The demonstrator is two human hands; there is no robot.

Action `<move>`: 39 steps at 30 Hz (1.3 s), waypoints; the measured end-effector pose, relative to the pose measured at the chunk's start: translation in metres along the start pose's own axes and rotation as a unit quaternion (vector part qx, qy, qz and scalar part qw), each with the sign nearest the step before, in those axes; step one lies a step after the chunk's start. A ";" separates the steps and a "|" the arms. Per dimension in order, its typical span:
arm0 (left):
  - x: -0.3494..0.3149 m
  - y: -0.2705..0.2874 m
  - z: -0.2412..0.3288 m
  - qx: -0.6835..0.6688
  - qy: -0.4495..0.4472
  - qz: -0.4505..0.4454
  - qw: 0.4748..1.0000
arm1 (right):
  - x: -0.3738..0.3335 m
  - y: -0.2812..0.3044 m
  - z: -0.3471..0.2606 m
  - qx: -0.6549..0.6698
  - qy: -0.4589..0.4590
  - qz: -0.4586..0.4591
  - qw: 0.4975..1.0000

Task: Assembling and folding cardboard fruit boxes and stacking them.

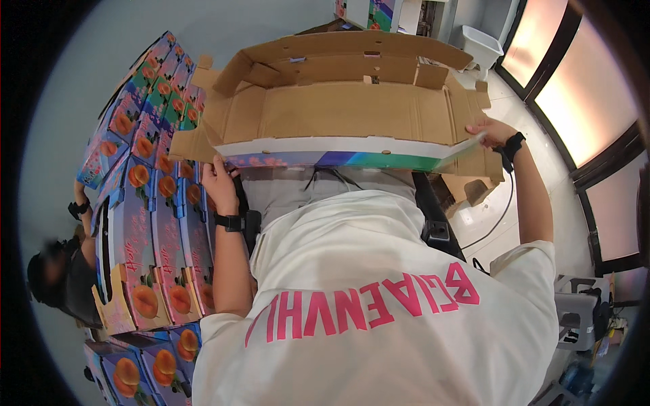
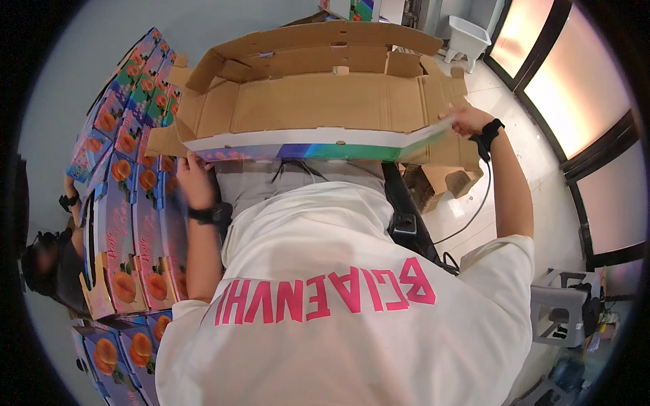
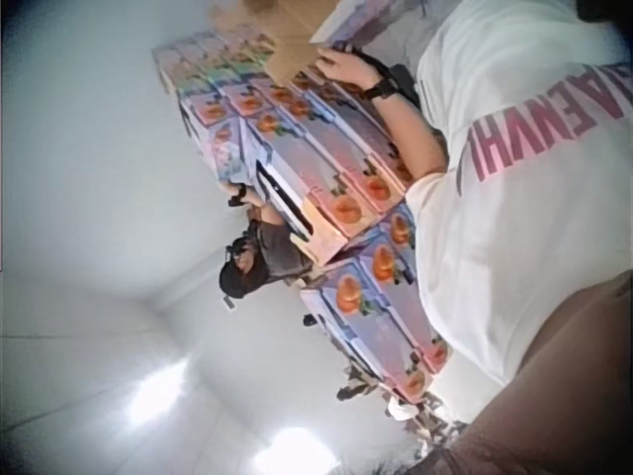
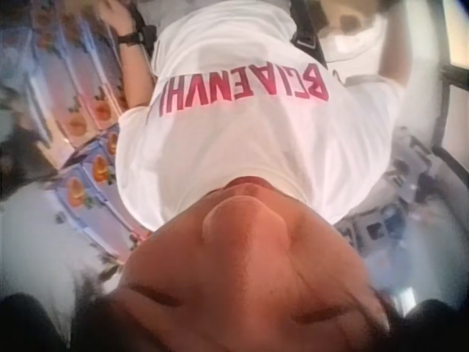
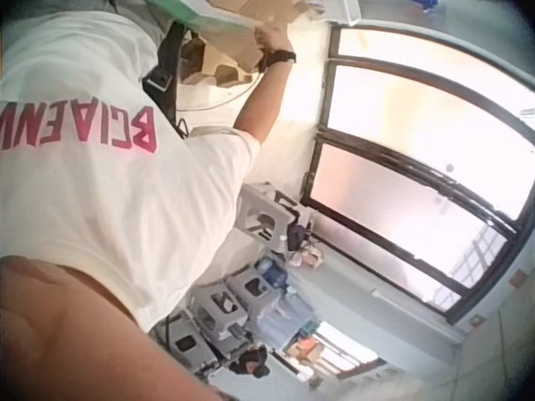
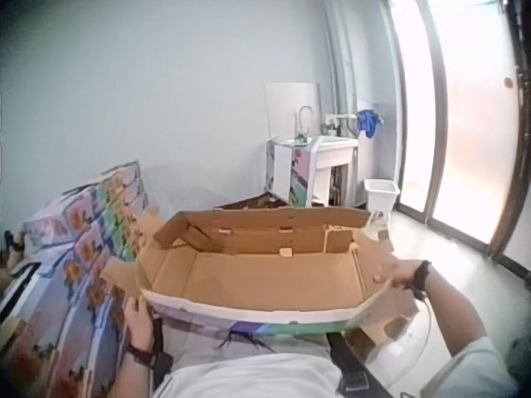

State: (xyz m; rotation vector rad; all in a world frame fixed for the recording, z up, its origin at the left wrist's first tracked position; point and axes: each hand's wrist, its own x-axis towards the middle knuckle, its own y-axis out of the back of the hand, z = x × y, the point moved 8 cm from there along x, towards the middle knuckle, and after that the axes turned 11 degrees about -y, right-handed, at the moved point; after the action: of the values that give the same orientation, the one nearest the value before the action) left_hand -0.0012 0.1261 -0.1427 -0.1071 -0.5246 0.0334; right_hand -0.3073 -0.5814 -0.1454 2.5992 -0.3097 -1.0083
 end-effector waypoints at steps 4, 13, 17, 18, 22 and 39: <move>-0.006 0.007 -0.062 -0.163 0.158 0.035 0.973 | 0.016 -0.024 0.036 0.011 -0.014 -0.057 0.998; 0.008 -0.005 -0.033 -0.385 0.273 -0.053 0.880 | 0.078 -0.040 0.062 0.192 0.045 0.062 0.978; 0.043 -0.029 0.021 -0.070 0.147 -0.229 0.960 | 0.076 -0.005 0.063 0.383 0.148 0.115 0.905; 0.056 -0.038 0.039 0.107 0.070 -0.304 0.944 | 0.074 0.008 0.066 0.423 0.169 0.124 0.881; 0.072 -0.108 0.063 0.265 -0.065 -0.400 0.875 | 0.070 0.058 0.105 0.558 0.171 0.155 0.798; 0.044 -0.169 0.004 0.449 -0.151 -0.477 0.741 | 0.130 -0.016 0.331 0.413 -0.147 0.566 0.698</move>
State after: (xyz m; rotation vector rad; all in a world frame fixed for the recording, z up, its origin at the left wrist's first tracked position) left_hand 0.0361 -0.0386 -0.0987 1.1539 -0.7902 -0.7179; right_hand -0.4378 -0.6838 -0.4601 1.9589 -2.5242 -0.7980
